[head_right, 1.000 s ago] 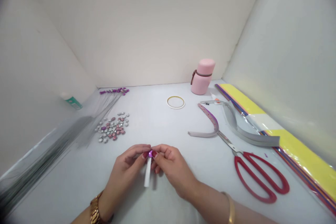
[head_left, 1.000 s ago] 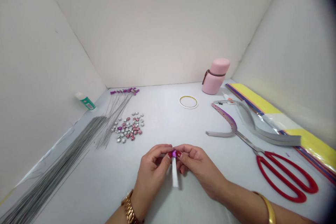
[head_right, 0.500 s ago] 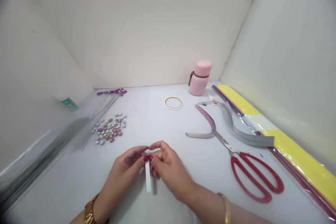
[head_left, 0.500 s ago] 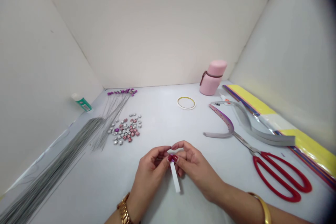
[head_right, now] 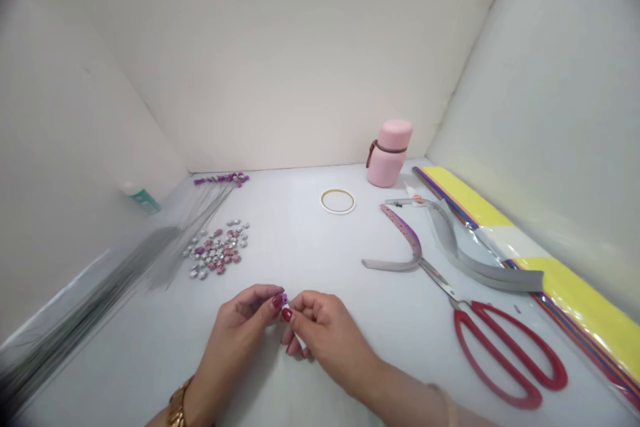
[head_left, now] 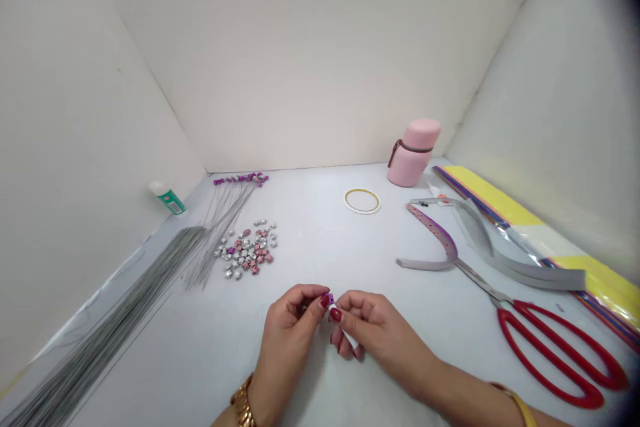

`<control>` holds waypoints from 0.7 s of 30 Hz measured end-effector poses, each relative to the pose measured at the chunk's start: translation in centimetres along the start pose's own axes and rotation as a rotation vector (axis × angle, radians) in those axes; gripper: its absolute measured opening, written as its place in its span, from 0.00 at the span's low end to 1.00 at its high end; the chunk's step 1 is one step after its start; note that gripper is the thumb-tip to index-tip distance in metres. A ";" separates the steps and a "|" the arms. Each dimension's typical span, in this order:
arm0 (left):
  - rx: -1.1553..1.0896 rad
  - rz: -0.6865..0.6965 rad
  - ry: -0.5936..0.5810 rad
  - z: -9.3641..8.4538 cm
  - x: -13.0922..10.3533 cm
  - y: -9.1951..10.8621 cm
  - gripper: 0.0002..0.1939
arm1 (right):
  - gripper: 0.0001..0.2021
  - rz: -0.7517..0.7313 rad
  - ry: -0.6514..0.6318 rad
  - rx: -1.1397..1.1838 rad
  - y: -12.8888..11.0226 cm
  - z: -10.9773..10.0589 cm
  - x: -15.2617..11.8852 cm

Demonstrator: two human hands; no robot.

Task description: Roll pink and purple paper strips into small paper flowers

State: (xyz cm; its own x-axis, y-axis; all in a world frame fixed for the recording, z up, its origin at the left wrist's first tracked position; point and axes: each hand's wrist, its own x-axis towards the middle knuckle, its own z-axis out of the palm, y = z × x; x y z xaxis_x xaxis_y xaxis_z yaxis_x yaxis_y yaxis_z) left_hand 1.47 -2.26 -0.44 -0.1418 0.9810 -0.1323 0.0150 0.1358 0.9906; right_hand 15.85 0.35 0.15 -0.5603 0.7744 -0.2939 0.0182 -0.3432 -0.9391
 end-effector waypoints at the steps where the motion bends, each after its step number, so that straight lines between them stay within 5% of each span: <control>1: 0.017 0.012 0.005 0.0 -0.1 0.0 0.08 | 0.12 0.002 0.002 0.012 0.0 0.0 0.0; 13: 0.381 0.448 -0.014 -0.3 -0.6 -0.1 0.09 | 0.11 -0.066 0.035 0.113 -0.2 0.1 0.1; 17: 0.427 0.466 -0.064 -0.2 -0.7 0.3 0.10 | 0.11 -0.090 0.076 0.075 -0.2 -0.1 0.1; 21: 0.197 0.304 -0.076 0.2 -0.9 0.5 0.10 | 0.11 -0.112 0.064 0.065 -0.3 0.0 0.0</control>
State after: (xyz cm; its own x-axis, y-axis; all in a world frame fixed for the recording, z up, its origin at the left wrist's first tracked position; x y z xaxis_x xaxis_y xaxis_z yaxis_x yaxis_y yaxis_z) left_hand 1.81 -3.03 0.12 -0.0278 0.9871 0.1576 0.2364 -0.1467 0.9605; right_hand 15.85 0.48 0.41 -0.5022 0.8412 -0.2006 -0.0963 -0.2849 -0.9537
